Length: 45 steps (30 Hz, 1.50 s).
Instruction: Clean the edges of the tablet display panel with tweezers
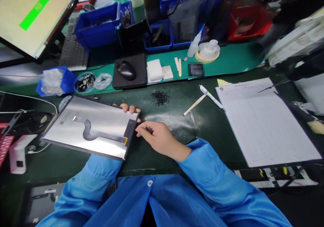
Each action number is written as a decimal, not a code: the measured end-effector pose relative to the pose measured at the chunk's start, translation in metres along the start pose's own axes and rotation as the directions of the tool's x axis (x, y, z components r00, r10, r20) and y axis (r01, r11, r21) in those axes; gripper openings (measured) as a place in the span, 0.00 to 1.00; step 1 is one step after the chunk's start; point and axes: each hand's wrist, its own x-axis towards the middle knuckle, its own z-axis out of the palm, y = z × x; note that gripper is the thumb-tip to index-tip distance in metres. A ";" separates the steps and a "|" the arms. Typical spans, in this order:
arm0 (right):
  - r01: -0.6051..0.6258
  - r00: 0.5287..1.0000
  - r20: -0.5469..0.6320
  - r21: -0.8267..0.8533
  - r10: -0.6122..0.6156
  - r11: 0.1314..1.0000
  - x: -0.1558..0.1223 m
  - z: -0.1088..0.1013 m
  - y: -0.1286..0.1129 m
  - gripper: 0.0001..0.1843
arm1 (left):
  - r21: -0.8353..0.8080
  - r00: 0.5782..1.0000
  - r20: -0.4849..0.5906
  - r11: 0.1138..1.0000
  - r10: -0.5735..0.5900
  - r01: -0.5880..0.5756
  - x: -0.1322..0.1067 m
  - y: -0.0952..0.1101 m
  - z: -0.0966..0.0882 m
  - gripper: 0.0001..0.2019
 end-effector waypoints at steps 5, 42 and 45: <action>-0.008 0.999 0.037 0.041 0.006 0.999 -0.003 -0.004 -0.007 0.12 | -0.045 0.999 0.013 0.998 0.038 -0.038 0.001 0.001 0.001 0.25; -0.292 0.945 0.244 0.323 0.219 0.900 0.001 0.007 -0.001 0.20 | -0.035 0.966 -0.229 0.991 0.117 -0.128 0.006 -0.015 0.032 0.28; -0.255 0.956 0.209 0.236 0.207 0.938 0.002 0.005 0.001 0.17 | -0.008 0.965 -0.245 0.995 0.093 -0.097 0.006 -0.013 0.031 0.28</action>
